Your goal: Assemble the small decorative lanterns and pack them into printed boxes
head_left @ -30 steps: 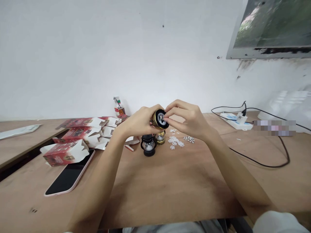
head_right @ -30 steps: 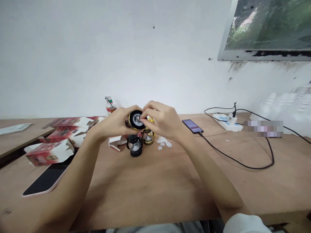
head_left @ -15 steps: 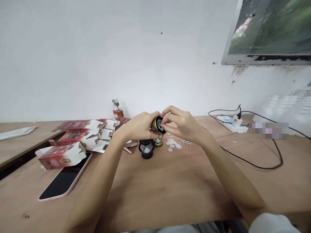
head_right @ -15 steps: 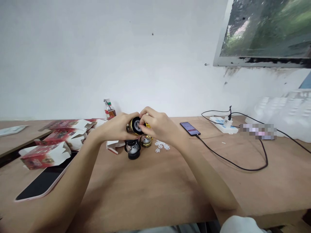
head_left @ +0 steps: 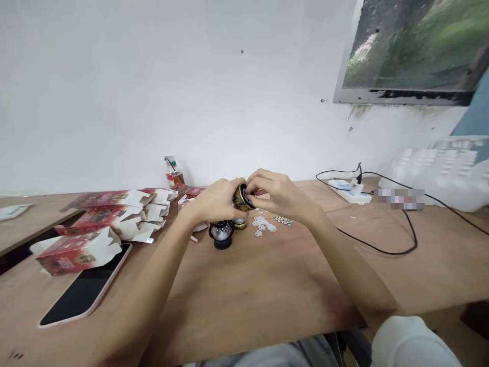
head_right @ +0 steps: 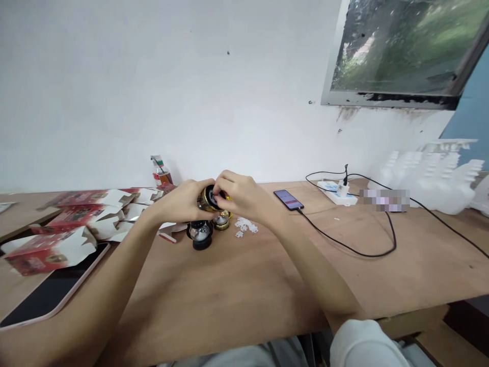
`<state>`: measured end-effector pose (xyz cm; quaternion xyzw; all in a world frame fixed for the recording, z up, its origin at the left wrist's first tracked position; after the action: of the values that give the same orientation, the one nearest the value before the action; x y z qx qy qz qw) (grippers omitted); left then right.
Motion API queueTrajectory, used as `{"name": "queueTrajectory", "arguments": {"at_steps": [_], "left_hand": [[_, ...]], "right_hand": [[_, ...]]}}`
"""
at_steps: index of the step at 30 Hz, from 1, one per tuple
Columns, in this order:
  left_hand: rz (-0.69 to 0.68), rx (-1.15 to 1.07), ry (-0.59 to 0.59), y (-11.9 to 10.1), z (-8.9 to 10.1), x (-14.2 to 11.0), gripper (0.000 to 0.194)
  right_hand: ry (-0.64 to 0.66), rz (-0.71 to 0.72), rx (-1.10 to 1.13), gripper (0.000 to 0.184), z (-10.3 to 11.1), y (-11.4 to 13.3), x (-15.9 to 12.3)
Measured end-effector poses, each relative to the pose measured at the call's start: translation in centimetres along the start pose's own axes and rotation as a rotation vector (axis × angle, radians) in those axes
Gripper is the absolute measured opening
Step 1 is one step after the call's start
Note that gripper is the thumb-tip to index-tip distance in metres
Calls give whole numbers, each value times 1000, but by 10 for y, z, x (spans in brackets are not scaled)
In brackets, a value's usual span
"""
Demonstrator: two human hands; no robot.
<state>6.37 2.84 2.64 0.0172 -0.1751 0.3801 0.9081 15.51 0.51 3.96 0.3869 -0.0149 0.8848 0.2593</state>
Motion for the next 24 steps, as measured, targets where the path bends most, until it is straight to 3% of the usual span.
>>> {"name": "queueTrajectory", "arguments": {"at_steps": [4, 8, 13, 18, 24], "left_hand": [[-13, -37, 94, -9, -20, 7, 34], [-5, -18, 356, -21, -62, 12, 22], [23, -105, 569, -22, -116, 18, 23], [66, -206, 663, -8, -149, 21, 27], [151, -403, 747, 0, -179, 15, 28]], "right_hand": [[-14, -39, 120, 10, -11, -17, -24], [-6, -185, 300, 15, -35, -40, -67], [-2, -420, 528, 24, -69, -73, -111], [39, -582, 650, 30, -93, -94, -124], [135, -625, 620, 21, -106, -102, -135]]}}
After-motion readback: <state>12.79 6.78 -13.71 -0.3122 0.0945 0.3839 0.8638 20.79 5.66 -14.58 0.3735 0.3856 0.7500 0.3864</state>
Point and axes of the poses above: each hand's wrist, its own x-axis towards the middle knuckle, its own z-axis out of the back of the hand, y = z × x, the point moved 8 cm from there along x, towards the middle knuckle, and after that the axes turned 7 degrees about -z, right-handed, at the moved point
